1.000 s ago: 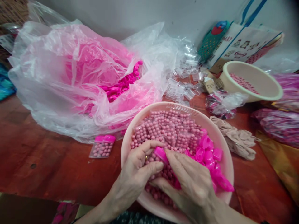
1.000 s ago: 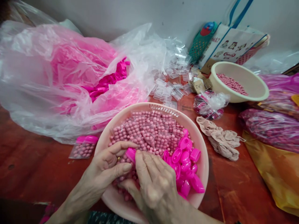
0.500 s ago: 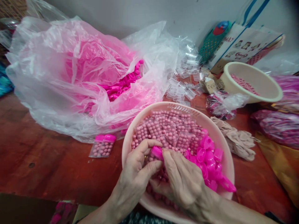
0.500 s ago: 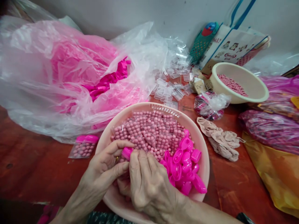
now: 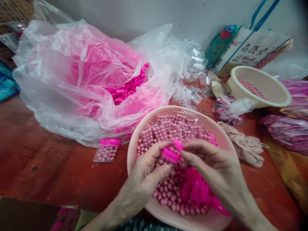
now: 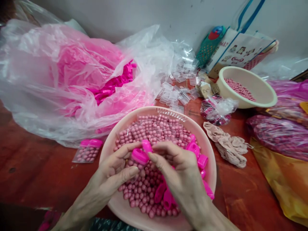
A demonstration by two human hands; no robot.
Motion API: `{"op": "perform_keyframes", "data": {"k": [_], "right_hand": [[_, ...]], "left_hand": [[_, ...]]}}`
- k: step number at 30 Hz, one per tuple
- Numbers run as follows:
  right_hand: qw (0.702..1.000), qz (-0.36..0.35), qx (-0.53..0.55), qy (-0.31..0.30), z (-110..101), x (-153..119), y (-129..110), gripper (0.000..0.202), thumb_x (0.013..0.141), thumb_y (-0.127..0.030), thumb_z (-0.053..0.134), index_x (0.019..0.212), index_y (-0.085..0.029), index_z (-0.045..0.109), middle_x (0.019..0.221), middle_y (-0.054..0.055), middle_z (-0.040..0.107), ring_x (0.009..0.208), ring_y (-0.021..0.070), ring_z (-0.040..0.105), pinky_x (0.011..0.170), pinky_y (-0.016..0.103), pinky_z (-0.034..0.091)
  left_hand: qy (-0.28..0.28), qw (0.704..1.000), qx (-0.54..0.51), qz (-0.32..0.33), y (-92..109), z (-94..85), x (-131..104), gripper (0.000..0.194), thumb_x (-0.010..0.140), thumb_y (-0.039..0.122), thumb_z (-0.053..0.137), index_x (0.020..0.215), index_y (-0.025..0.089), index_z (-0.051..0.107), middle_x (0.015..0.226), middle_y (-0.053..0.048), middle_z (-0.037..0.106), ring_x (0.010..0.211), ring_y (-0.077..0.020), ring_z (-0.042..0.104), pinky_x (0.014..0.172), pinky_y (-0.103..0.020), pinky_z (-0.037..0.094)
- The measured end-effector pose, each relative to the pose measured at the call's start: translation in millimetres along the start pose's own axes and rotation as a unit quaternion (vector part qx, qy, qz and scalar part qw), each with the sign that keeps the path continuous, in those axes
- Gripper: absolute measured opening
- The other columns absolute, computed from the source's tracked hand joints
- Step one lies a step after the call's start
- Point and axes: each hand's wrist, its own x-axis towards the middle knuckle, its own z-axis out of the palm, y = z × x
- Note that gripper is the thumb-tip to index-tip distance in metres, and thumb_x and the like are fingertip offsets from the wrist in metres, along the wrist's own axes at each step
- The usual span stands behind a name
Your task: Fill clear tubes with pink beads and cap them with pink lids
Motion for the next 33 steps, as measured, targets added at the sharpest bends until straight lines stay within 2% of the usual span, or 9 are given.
{"op": "perform_keyframes", "data": {"k": [3, 6, 11, 15, 17, 21, 26, 30, 33], "right_hand": [[0.978, -0.136, -0.157, -0.031, 13.0, -0.5, 2.9, 0.028, 0.086, -0.022, 0.06, 0.113, -0.021, 0.053, 0.097, 0.005, 0.065, 0.086, 0.0178, 0.064, 0.07, 0.026, 0.055], [0.946, -0.18, -0.264, -0.054, 20.9, -1.3, 6.2, 0.052, 0.073, -0.036, 0.073, 0.114, -0.017, 0.047, 0.1, 0.009, 0.061, 0.088, 0.0232, 0.061, 0.067, 0.031, 0.056], [0.916, -0.231, -0.321, -0.061, 26.9, -1.8, 7.2, 0.044, 0.076, -0.031, 0.067, 0.11, -0.013, 0.046, 0.1, 0.012, 0.06, 0.091, 0.025, 0.06, 0.069, 0.034, 0.055], [0.864, -0.333, -0.377, 0.017, 35.0, -1.6, 10.1, 0.036, 0.079, -0.028, 0.058, 0.107, -0.007, 0.049, 0.084, 0.013, 0.062, 0.079, 0.0254, 0.062, 0.059, 0.032, 0.054], [0.853, -0.359, -0.378, 0.016, 38.1, -0.9, 12.9, 0.034, 0.08, -0.03, 0.056, 0.104, -0.007, 0.05, 0.08, 0.012, 0.062, 0.075, 0.0249, 0.062, 0.055, 0.032, 0.052], [0.902, -0.313, -0.296, -0.016, 37.6, 2.4, 14.7, 0.029, 0.077, -0.027, 0.061, 0.099, -0.013, 0.05, 0.077, 0.007, 0.06, 0.071, 0.0212, 0.06, 0.055, 0.031, 0.051], [0.974, -0.125, -0.18, -0.061, 24.9, 7.6, 7.9, 0.038, 0.067, -0.02, 0.07, 0.099, -0.017, 0.05, 0.082, 0.001, 0.06, 0.07, 0.0161, 0.059, 0.058, 0.027, 0.048], [0.984, -0.081, -0.145, -0.059, 18.8, 5.1, 8.4, 0.048, 0.07, -0.028, 0.073, 0.111, -0.018, 0.049, 0.089, 0.001, 0.063, 0.075, 0.0161, 0.062, 0.062, 0.027, 0.051], [0.976, -0.109, -0.175, -0.067, 16.8, -0.5, 13.5, 0.06, 0.073, -0.038, 0.073, 0.122, -0.018, 0.045, 0.108, 0.007, 0.063, 0.092, 0.0208, 0.063, 0.075, 0.032, 0.054]], "left_hand": [[0.026, 0.999, 0.026, -0.003, 5.2, -0.3, -1.5, 0.047, 0.091, 0.022, 0.051, 0.135, 0.028, 0.04, 0.136, -0.004, 0.046, 0.128, -0.0226, 0.04, 0.107, -0.033, 0.031], [0.031, 0.999, 0.021, -0.005, 7.8, 1.3, -1.1, 0.053, 0.09, 0.019, 0.052, 0.138, 0.028, 0.034, 0.141, -0.004, 0.041, 0.131, -0.0226, 0.035, 0.11, -0.035, 0.026], [0.038, 0.999, -0.002, 0.026, 3.4, 2.8, 1.3, 0.037, 0.088, 0.022, 0.054, 0.124, 0.022, 0.048, 0.107, -0.005, 0.06, 0.097, -0.0199, 0.056, 0.09, -0.032, 0.043], [0.017, 1.0, 0.002, 0.007, 2.3, 1.1, 0.7, 0.023, 0.088, 0.019, 0.053, 0.111, 0.022, 0.052, 0.084, 0.001, 0.055, 0.081, -0.0148, 0.055, 0.072, -0.025, 0.044], [0.021, 1.0, -0.002, 0.009, 2.7, 0.4, 0.3, 0.016, 0.087, 0.018, 0.054, 0.103, 0.021, 0.053, 0.084, 0.001, 0.054, 0.08, -0.0132, 0.054, 0.07, -0.022, 0.043], [0.031, 0.999, 0.013, 0.027, 2.9, -1.4, 1.3, 0.014, 0.088, 0.016, 0.055, 0.101, 0.021, 0.055, 0.088, 0.001, 0.057, 0.082, -0.0122, 0.055, 0.073, -0.021, 0.044], [-0.037, 0.996, -0.086, 0.0, 4.9, -7.8, 6.6, 0.048, 0.084, 0.015, 0.061, 0.128, 0.028, 0.047, 0.122, -0.003, 0.056, 0.114, -0.0169, 0.051, 0.097, -0.025, 0.04], [-0.087, 0.986, -0.144, -0.016, 7.0, -9.5, 10.6, 0.053, 0.082, 0.012, 0.062, 0.131, 0.027, 0.048, 0.128, -0.007, 0.056, 0.117, -0.0219, 0.053, 0.096, -0.03, 0.044], [-0.067, 0.991, -0.113, 0.013, 6.1, -6.5, 7.5, 0.053, 0.081, 0.009, 0.062, 0.129, 0.026, 0.048, 0.128, -0.007, 0.056, 0.117, -0.0217, 0.054, 0.099, -0.03, 0.044]]}}
